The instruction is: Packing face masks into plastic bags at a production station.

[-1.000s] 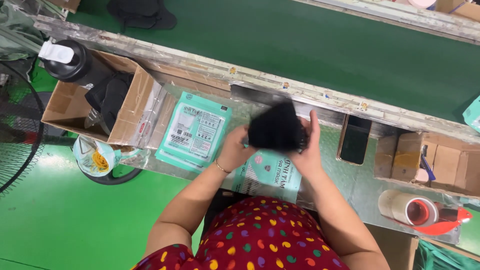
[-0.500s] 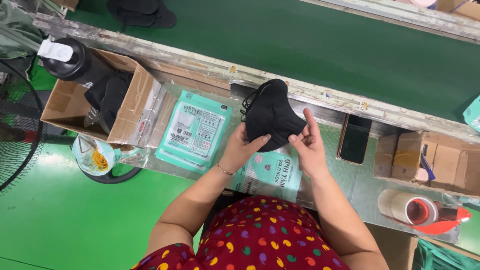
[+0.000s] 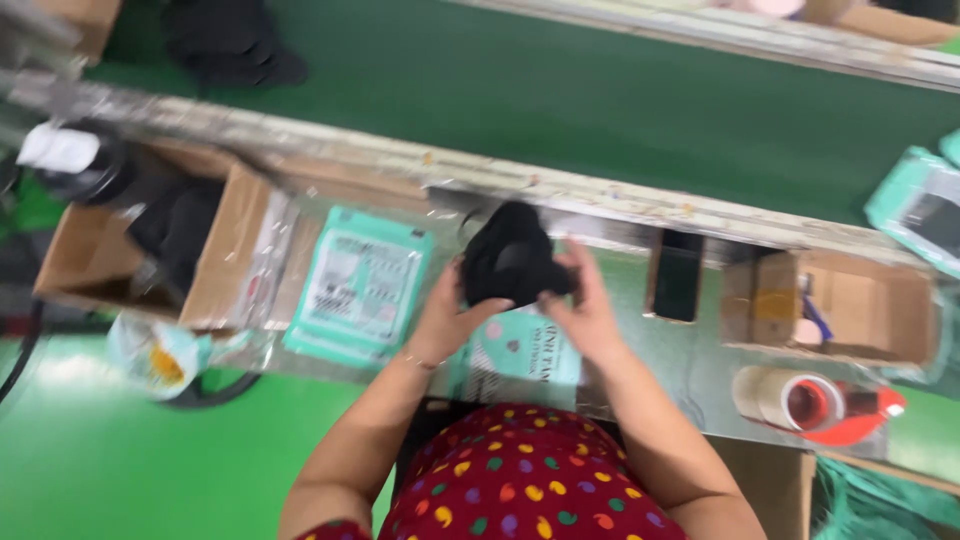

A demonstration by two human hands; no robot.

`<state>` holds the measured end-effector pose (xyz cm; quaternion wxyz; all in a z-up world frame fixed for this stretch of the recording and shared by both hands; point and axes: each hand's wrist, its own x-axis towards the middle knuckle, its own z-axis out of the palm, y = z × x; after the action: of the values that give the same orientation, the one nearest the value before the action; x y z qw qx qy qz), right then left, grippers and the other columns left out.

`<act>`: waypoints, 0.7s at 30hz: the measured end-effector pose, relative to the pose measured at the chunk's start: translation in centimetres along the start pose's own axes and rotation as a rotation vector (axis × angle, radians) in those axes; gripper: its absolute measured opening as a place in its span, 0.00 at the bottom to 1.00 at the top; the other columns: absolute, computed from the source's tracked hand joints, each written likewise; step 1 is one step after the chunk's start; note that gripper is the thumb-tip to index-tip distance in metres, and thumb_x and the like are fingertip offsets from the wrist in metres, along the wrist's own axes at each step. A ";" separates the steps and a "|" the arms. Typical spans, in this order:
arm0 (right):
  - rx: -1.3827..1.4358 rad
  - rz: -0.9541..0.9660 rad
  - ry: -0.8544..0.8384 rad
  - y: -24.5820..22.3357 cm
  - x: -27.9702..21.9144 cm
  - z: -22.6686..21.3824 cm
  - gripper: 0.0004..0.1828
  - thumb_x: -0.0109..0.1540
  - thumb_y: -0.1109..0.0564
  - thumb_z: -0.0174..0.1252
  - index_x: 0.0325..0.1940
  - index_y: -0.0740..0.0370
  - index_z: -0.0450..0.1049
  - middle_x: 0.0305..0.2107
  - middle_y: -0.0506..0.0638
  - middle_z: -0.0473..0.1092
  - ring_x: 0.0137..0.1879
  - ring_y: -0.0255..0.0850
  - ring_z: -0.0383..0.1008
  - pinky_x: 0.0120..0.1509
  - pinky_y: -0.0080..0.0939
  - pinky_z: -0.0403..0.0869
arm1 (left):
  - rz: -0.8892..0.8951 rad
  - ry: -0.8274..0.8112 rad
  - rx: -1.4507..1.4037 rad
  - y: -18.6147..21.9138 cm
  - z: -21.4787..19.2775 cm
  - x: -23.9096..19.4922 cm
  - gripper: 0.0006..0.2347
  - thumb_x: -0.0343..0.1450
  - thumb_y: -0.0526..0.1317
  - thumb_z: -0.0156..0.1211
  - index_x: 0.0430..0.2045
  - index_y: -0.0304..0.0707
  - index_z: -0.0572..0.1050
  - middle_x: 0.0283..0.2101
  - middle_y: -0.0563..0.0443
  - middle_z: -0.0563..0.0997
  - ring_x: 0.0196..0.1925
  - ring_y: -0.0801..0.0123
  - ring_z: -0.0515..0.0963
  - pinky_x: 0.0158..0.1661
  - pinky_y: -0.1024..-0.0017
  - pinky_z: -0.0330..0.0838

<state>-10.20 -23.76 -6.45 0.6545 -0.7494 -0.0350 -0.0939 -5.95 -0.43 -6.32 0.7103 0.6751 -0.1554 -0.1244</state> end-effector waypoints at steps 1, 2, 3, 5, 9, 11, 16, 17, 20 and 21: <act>-0.305 -0.200 -0.073 0.7 -0.2 -0.3 0.45 0.55 0.67 0.66 0.75 0.61 0.57 0.65 0.61 0.64 0.67 0.55 0.68 0.72 0.49 0.66 | 0.102 -0.007 0.010 -0.9 -0.4 0.2 0.26 0.67 0.32 0.72 0.59 0.32 0.67 0.55 0.47 0.79 0.58 0.65 0.78 0.58 0.69 0.73; -0.327 -0.203 -0.042 1.4 -0.7 -0.4 0.45 0.55 0.67 0.66 0.75 0.61 0.57 0.65 0.61 0.64 0.67 0.55 0.68 0.72 0.49 0.66 | 0.117 -0.040 0.000 -1.0 -0.7 0.3 0.26 0.67 0.32 0.72 0.59 0.32 0.67 0.55 0.47 0.79 0.58 0.65 0.78 0.58 0.69 0.73; -0.421 -0.162 -0.118 2.1 -1.0 -0.3 0.45 0.52 0.63 0.71 0.72 0.61 0.60 0.62 0.62 0.65 0.67 0.58 0.66 0.71 0.52 0.65 | 0.121 -0.066 0.176 -1.1 -1.1 0.6 0.29 0.64 0.33 0.74 0.60 0.33 0.66 0.54 0.45 0.78 0.57 0.59 0.77 0.57 0.65 0.72; -0.525 -0.119 -0.169 2.5 -1.3 0.0 0.46 0.49 0.59 0.75 0.68 0.61 0.62 0.59 0.63 0.65 0.66 0.61 0.64 0.71 0.55 0.63 | 0.145 -0.109 0.350 -1.3 -1.3 1.0 0.33 0.60 0.35 0.76 0.60 0.34 0.66 0.54 0.43 0.78 0.57 0.53 0.77 0.57 0.62 0.71; -0.355 -0.226 -0.191 3.6 -2.0 1.4 0.44 0.50 0.55 0.77 0.66 0.58 0.64 0.60 0.60 0.67 0.69 0.58 0.64 0.73 0.57 0.62 | 0.244 -0.131 0.656 -4.1 -0.8 1.1 0.37 0.53 0.31 0.75 0.59 0.33 0.65 0.53 0.38 0.75 0.57 0.44 0.73 0.58 0.51 0.62; -0.302 -0.305 -0.167 4.3 -2.1 2.0 0.42 0.51 0.53 0.78 0.65 0.56 0.64 0.61 0.58 0.67 0.71 0.58 0.64 0.74 0.57 0.62 | 0.275 -0.117 0.675 -5.5 -1.1 0.7 0.35 0.53 0.29 0.72 0.58 0.33 0.66 0.53 0.38 0.76 0.58 0.44 0.73 0.60 0.50 0.61; -0.324 -0.229 -0.291 9.0 -3.1 1.3 0.39 0.58 0.48 0.67 0.71 0.61 0.65 0.60 0.55 0.73 0.68 0.48 0.72 0.74 0.60 0.57 | 0.346 -0.215 0.566 -1.8 -0.8 0.8 0.30 0.53 0.23 0.57 0.54 0.32 0.68 0.57 0.32 0.73 0.62 0.38 0.70 0.62 0.53 0.64; -0.354 -0.219 -0.241 9.5 -2.7 1.2 0.39 0.58 0.48 0.67 0.71 0.61 0.65 0.60 0.55 0.73 0.68 0.48 0.72 0.74 0.60 0.57 | 0.375 -0.264 0.546 -2.3 -2.2 1.0 0.30 0.53 0.23 0.57 0.54 0.32 0.68 0.57 0.32 0.73 0.62 0.38 0.70 0.62 0.53 0.64; -0.241 -0.103 -0.259 11.5 -0.9 1.2 0.30 0.57 0.48 0.67 0.62 0.58 0.72 0.52 0.53 0.75 0.60 0.48 0.75 0.67 0.47 0.73 | 0.374 -0.101 0.841 -7.5 -8.4 2.8 0.21 0.61 0.29 0.57 0.50 0.36 0.76 0.54 0.35 0.79 0.59 0.41 0.75 0.60 0.52 0.66; -0.405 -0.295 -0.240 12.3 -0.1 1.6 0.26 0.61 0.50 0.65 0.62 0.58 0.73 0.55 0.54 0.74 0.63 0.50 0.74 0.71 0.47 0.72 | 0.435 0.070 0.973 -10.7 -11.9 3.5 0.19 0.63 0.31 0.61 0.50 0.37 0.77 0.52 0.35 0.80 0.56 0.42 0.77 0.59 0.53 0.70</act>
<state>-7.95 -23.88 -18.66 0.4619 -0.8574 -0.2015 -0.1041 2.28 8.59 -17.31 0.3295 0.8824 -0.3075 0.1347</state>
